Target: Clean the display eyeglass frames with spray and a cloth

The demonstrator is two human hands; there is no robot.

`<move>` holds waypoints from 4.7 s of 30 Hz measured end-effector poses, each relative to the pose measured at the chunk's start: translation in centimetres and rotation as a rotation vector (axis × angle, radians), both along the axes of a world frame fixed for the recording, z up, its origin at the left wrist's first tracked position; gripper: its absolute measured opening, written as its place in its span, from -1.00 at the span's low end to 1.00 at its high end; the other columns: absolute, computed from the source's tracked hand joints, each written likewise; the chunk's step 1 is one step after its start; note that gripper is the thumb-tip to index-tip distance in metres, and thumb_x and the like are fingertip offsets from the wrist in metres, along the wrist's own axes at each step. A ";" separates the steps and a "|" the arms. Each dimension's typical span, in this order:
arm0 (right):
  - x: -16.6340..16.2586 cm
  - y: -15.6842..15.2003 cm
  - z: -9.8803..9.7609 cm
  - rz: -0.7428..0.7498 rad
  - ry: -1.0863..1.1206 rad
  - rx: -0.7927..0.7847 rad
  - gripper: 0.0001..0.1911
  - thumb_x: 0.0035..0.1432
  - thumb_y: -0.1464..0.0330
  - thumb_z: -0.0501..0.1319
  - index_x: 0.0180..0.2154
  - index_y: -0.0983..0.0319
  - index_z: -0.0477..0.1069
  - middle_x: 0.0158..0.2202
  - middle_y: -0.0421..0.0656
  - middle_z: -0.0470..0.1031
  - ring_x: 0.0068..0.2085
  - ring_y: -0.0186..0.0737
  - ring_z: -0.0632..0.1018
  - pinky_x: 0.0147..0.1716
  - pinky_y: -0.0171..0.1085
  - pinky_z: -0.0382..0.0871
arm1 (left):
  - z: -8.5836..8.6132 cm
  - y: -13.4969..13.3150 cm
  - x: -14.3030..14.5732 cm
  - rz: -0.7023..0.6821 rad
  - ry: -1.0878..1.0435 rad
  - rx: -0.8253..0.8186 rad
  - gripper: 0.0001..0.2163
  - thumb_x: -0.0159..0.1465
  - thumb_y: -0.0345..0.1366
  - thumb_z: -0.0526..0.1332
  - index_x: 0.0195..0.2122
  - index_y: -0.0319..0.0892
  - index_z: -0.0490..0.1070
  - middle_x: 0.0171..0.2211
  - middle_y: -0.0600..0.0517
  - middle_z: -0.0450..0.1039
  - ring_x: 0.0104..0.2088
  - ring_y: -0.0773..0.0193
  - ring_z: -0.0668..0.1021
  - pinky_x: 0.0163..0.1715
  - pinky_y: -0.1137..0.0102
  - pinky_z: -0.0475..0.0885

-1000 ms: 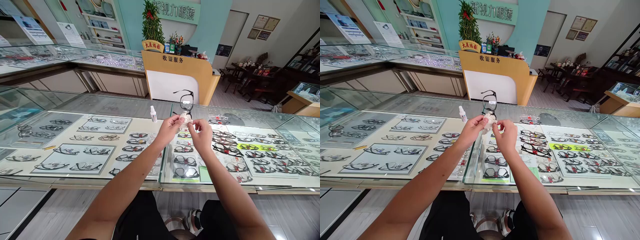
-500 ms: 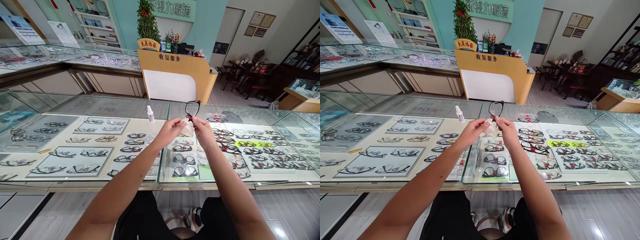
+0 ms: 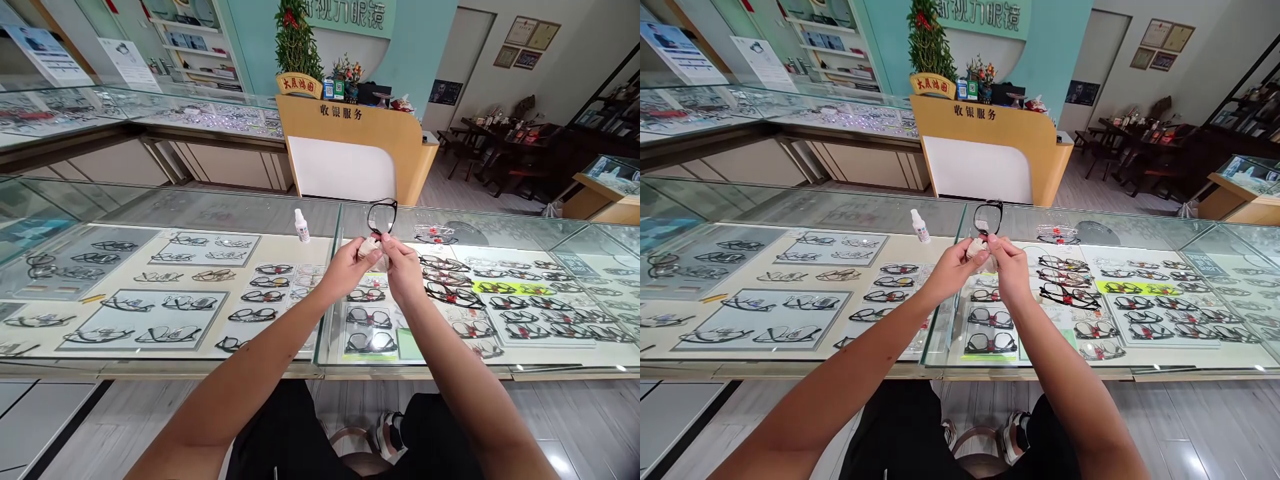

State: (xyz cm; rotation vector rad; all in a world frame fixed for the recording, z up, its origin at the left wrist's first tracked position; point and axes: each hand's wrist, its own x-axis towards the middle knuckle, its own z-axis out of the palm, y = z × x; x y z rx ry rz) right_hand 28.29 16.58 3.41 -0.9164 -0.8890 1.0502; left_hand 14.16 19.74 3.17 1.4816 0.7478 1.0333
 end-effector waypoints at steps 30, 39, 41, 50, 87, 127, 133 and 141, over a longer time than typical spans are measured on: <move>-0.2 0.0 0.3 0.019 0.022 0.021 -0.63 0.08 -0.04 0.52 -0.27 0.10 0.76 -0.29 -0.16 0.51 -0.17 -0.13 0.51 -0.13 -0.13 0.43 | 0.4 0.3 0.1 0.014 -0.130 -0.309 -0.42 -0.05 0.01 0.66 -0.14 -0.18 0.51 -0.36 0.06 0.57 -0.41 0.30 0.54 -0.41 0.41 0.35; 0.1 0.4 0.1 -0.024 0.037 0.038 -0.65 0.11 -0.02 0.50 -0.23 0.09 0.76 -0.26 -0.18 0.50 -0.13 -0.14 0.47 -0.04 -0.14 0.44 | 0.2 0.5 0.1 -0.045 -0.179 -0.246 -0.46 0.00 -0.07 0.64 -0.07 -0.18 0.57 -0.30 0.06 0.58 -0.33 0.30 0.53 -0.28 0.40 0.37; -0.2 0.3 0.1 -0.010 0.029 0.045 -0.65 0.11 -0.03 0.50 -0.25 0.09 0.76 -0.30 -0.19 0.47 -0.15 -0.14 0.47 -0.04 -0.14 0.44 | 0.3 0.4 0.2 -0.019 -0.205 -0.227 -0.45 -0.03 -0.09 0.66 -0.08 -0.19 0.56 -0.29 0.07 0.58 -0.31 0.31 0.53 -0.24 0.40 0.39; -0.4 0.3 -0.3 0.054 -0.080 0.098 -0.61 0.18 -0.03 0.46 -0.46 0.11 0.67 -0.41 -0.22 0.25 -0.23 -0.18 0.28 -0.13 -0.18 0.31 | 0.6 0.3 0.4 0.067 -0.240 -0.121 -0.47 0.09 0.13 0.57 -0.17 -0.21 0.55 -0.39 0.10 0.50 -0.39 0.37 0.46 -0.33 0.45 0.35; 3.3 0.3 0.8 -0.493 -1.579 0.554 -0.68 0.51 0.38 0.20 0.10 -0.01 0.67 -0.34 -0.14 0.46 -0.28 -0.12 0.34 -0.21 -0.12 0.04 | 1.7 1.9 -2.3 -0.179 -0.090 -0.349 -0.53 0.04 0.02 0.63 -0.28 -0.23 0.56 -0.46 0.11 0.39 -0.45 0.39 0.42 -0.41 0.43 0.39; 2.8 0.2 1.0 0.212 -0.411 -0.054 -0.60 0.02 -0.04 0.55 -0.35 0.15 0.69 -0.50 -0.25 0.35 -0.40 -0.26 0.24 -0.34 -0.20 0.07 | 0.4 2.8 -2.3 0.006 -0.104 -0.073 -0.42 0.23 0.16 0.46 0.09 -0.18 0.62 -0.19 -0.01 0.63 -0.21 0.24 0.57 -0.15 0.40 0.45; 3.1 0.3 1.3 0.306 -0.282 -0.150 -0.65 -0.05 0.04 0.59 -0.41 0.17 0.68 -0.43 -0.21 0.52 -0.37 -0.29 0.28 -0.31 -0.22 0.09 | 1.4 2.3 -2.4 -0.131 -0.156 -0.140 -0.53 0.12 0.02 0.57 -0.10 -0.19 0.57 -0.35 0.06 0.53 -0.40 0.33 0.49 -0.36 0.44 0.36; 2.4 -0.2 1.6 0.530 -0.165 -0.223 -0.56 -0.13 0.01 0.63 -0.46 0.20 0.61 -0.48 -0.21 0.49 -0.40 -0.29 0.30 -0.34 -0.22 0.07 | 1.3 2.5 -2.2 -0.157 -0.157 -0.162 -0.53 -0.05 -0.08 0.66 -0.29 -0.18 0.49 -0.42 0.11 0.46 -0.44 0.35 0.46 -0.42 0.44 0.32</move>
